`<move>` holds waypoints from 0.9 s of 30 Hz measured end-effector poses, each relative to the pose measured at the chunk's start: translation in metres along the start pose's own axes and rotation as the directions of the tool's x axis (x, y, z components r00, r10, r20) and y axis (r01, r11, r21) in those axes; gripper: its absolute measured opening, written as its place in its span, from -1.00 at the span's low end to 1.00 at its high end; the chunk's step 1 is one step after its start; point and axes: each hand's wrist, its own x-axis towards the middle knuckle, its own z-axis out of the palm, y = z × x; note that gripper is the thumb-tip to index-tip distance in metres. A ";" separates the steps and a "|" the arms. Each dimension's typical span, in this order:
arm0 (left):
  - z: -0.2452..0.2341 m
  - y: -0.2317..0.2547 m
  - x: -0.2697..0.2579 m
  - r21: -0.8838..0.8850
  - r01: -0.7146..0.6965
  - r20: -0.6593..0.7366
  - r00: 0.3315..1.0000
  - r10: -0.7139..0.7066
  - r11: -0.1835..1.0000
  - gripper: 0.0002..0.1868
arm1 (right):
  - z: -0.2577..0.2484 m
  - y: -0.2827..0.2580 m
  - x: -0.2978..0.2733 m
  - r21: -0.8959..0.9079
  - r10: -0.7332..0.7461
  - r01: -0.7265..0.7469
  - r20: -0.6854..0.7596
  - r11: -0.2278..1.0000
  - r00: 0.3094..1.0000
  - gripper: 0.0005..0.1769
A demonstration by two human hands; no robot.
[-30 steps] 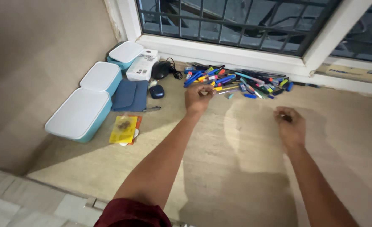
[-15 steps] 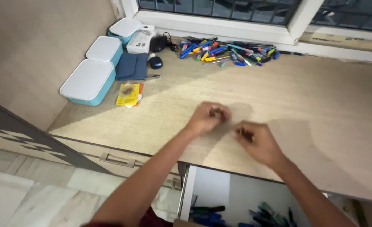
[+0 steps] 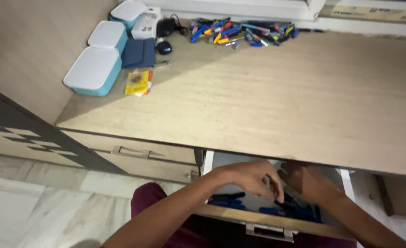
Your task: The person repeatedly picks up pens and markers from a desk and places them into an open drawer. The person handles the items one at a time or in small groups, moving them from the desk surface into the drawer.
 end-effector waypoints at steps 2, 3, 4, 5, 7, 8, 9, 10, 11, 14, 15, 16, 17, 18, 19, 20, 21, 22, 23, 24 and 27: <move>0.010 -0.013 0.018 0.100 0.165 0.117 0.977 -0.176 0.981 -0.71 | 0.005 0.003 0.011 0.076 0.174 -0.185 0.136 0.980 0.975 -0.53; 0.013 -0.019 0.029 0.177 0.173 0.119 0.973 -0.196 0.969 -0.72 | 0.005 0.006 0.016 0.116 0.204 -0.219 0.127 0.969 0.971 -0.49; 0.014 -0.025 0.041 0.253 0.180 0.119 0.969 -0.215 0.951 -0.73 | 0.007 0.008 0.022 0.156 0.235 -0.252 0.119 0.955 0.965 -0.45; 0.016 -0.034 0.049 0.326 0.182 0.118 0.966 -0.231 0.928 -0.74 | 0.009 0.011 0.027 0.204 0.303 -0.325 0.133 0.924 0.944 -0.47; 0.012 -0.053 0.060 0.432 0.246 -0.022 0.964 -0.263 0.867 -0.78 | 0.017 0.016 0.034 0.291 0.427 -0.461 0.175 0.838 0.887 -0.51; 0.011 -0.062 0.066 0.479 0.283 -0.092 0.958 -0.273 0.831 -0.79 | 0.023 0.019 0.034 0.283 0.471 -0.494 0.150 0.822 0.869 -0.49; 0.012 -0.070 0.071 0.497 0.284 -0.146 0.959 -0.244 0.820 -0.78 | 0.028 0.022 0.034 0.277 0.514 -0.527 0.125 0.803 0.849 -0.48; 0.012 -0.076 0.076 0.515 0.287 -0.199 0.957 -0.213 0.808 -0.77 | 0.032 0.024 0.033 0.271 0.556 -0.560 0.099 0.783 0.826 -0.46; 0.014 -0.081 0.080 0.530 0.290 -0.249 0.952 -0.180 0.797 -0.75 | 0.035 0.026 0.030 0.264 0.570 -0.568 0.079 0.779 0.818 -0.49; 0.021 -0.092 0.083 0.497 0.325 -0.256 0.941 -0.222 0.804 -0.78 | 0.035 0.030 0.017 0.263 0.568 -0.555 0.027 0.789 0.822 -0.60; 0.023 -0.094 0.082 0.500 0.327 -0.239 0.942 -0.235 0.802 -0.72 | 0.033 0.030 0.014 0.274 0.540 -0.523 0.016 0.807 0.842 -0.64; 0.025 -0.097 0.081 0.503 0.328 -0.222 0.943 -0.248 0.799 -0.65 | 0.031 0.029 0.011 0.284 0.510 -0.490 0.004 0.824 0.860 -0.67; 0.028 -0.099 0.080 0.505 0.331 -0.205 0.943 -0.262 0.797 -0.58 | 0.031 0.026 0.011 0.309 0.510 -0.534 0.162 0.787 0.845 -0.73; 0.032 -0.102 0.080 0.535 0.337 -0.203 0.941 -0.269 0.775 -0.54 | 0.032 0.023 0.011 0.324 0.491 -0.579 0.317 0.748 0.812 -0.76; 0.035 -0.105 0.081 0.565 0.341 -0.202 0.940 -0.275 0.751 -0.50 | 0.033 0.020 0.012 0.331 0.456 -0.624 0.462 0.708 0.761 -0.76; 0.038 -0.108 0.081 0.594 0.344 -0.201 0.939 -0.281 0.727 -0.45 | 0.034 0.019 0.012 0.387 0.406 -0.560 0.412 0.733 0.816 -0.80; 0.043 -0.111 0.083 0.548 0.369 -0.220 0.929 -0.296 0.751 -0.61 | 0.036 0.018 0.013 0.438 0.355 -0.490 0.355 0.754 0.865 -0.83; 0.049 -0.114 0.084 0.499 0.392 -0.238 0.920 -0.313 0.773 -0.75 | 0.038 0.018 0.013 0.484 0.303 -0.415 0.294 0.770 0.906 -0.86; 0.053 -0.116 0.086 0.449 0.413 -0.254 0.909 -0.330 0.792 -0.84 | 0.040 0.018 0.013 0.496 0.304 -0.437 0.328 0.750 0.894 -0.86; 0.055 -0.119 0.086 0.469 0.387 -0.254 0.920 -0.298 0.794 -0.83 | 0.041 0.019 0.013 0.507 0.303 -0.459 0.361 0.730 0.882 -0.86; 0.056 -0.120 0.083 0.508 0.335 -0.241 0.940 -0.242 0.793 -0.78 | 0.040 0.017 0.012 0.485 0.337 -0.532 0.434 0.694 0.835 -0.81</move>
